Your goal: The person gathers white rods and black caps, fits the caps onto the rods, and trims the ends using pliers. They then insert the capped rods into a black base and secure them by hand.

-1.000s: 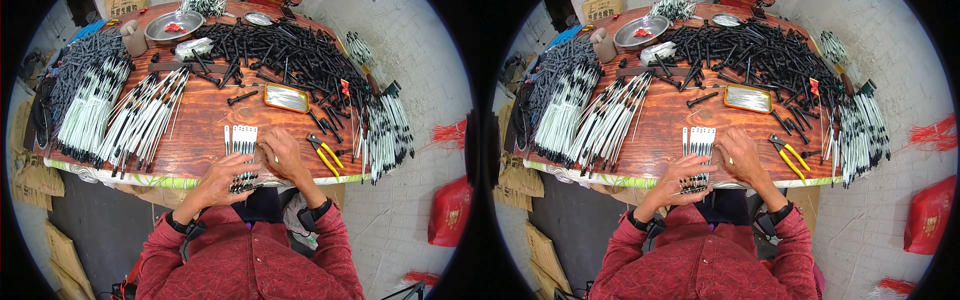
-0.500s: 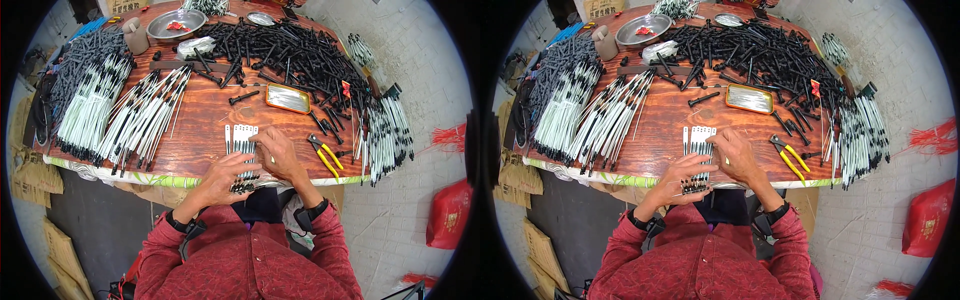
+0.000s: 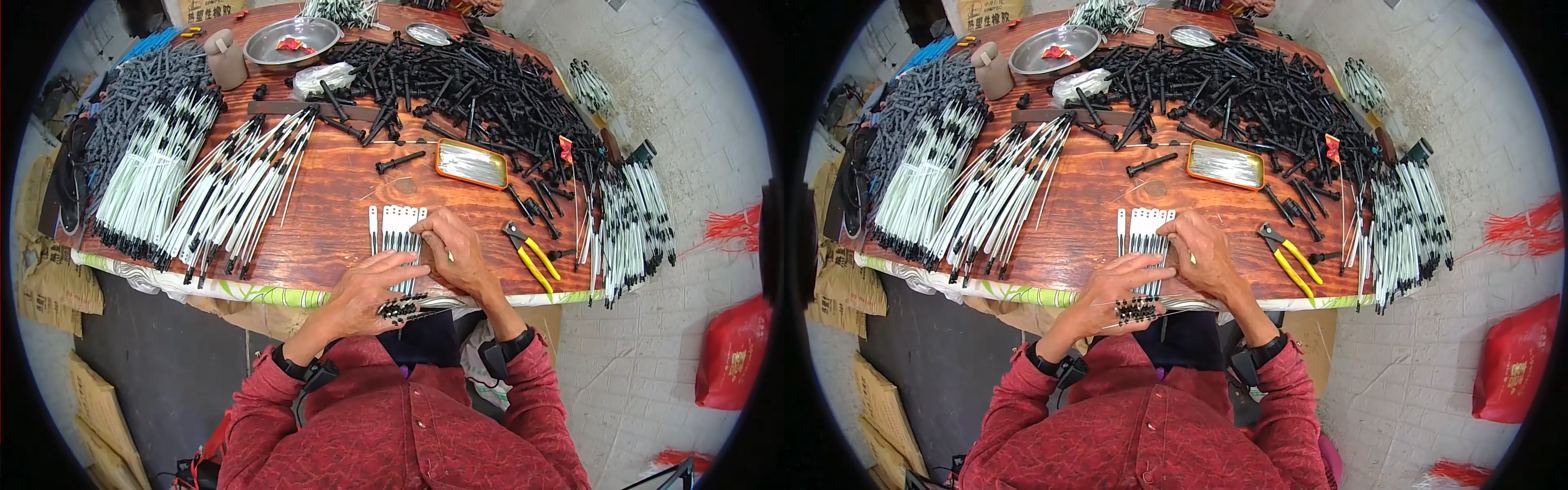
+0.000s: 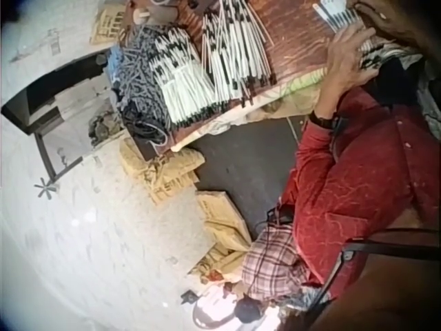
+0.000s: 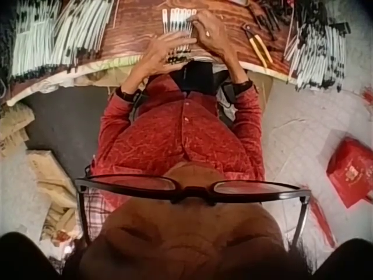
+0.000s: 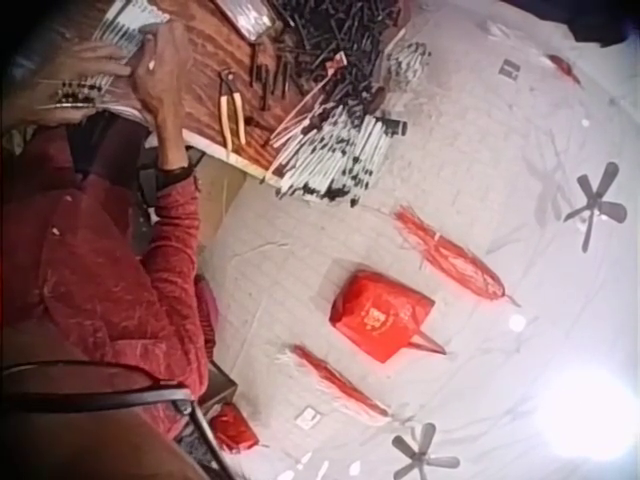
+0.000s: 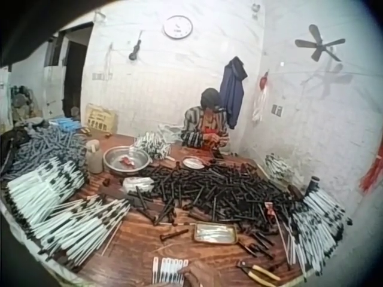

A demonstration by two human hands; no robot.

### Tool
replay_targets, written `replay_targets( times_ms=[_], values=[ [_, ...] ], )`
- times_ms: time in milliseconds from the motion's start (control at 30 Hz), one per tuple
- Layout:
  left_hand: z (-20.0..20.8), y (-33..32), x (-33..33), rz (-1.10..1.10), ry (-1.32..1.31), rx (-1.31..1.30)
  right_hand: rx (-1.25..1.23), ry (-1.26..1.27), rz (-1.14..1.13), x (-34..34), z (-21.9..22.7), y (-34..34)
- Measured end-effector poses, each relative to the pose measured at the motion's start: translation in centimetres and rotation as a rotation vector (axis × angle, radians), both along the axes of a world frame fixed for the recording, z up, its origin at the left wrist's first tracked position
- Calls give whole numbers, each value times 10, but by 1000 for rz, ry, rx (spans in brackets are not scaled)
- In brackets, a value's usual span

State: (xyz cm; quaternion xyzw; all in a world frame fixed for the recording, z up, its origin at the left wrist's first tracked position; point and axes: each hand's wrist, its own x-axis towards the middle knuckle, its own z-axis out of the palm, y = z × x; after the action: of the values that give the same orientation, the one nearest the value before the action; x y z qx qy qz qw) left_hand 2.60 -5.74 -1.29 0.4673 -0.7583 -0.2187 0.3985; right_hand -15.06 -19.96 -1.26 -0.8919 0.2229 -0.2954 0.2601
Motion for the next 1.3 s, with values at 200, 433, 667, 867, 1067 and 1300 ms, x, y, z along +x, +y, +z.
replay_targets(
  times_ms=[200, 433, 667, 867, 1067, 1300],
  values=[
    [-3, -1, 1, -7, -23, -33, 19, -7, 8, 3, 2, 0],
    [2, 0, -1, 36, 32, 27, -17, 50, 21, 7, 7, 1],
    [2, 0, -1, 41, 57, 63, 21, 42, 52, 4, 6, -3],
    [1, 0, -1, 29, 55, 70, 9, 55, 66, 6, 7, -3],
    [2, 0, 0, 22, 43, 68, 16, 39, 34, 10, 11, 7],
    [1, -1, 1, 14, 48, 52, 25, 3, 52, 12, 8, 7]
  ],
)
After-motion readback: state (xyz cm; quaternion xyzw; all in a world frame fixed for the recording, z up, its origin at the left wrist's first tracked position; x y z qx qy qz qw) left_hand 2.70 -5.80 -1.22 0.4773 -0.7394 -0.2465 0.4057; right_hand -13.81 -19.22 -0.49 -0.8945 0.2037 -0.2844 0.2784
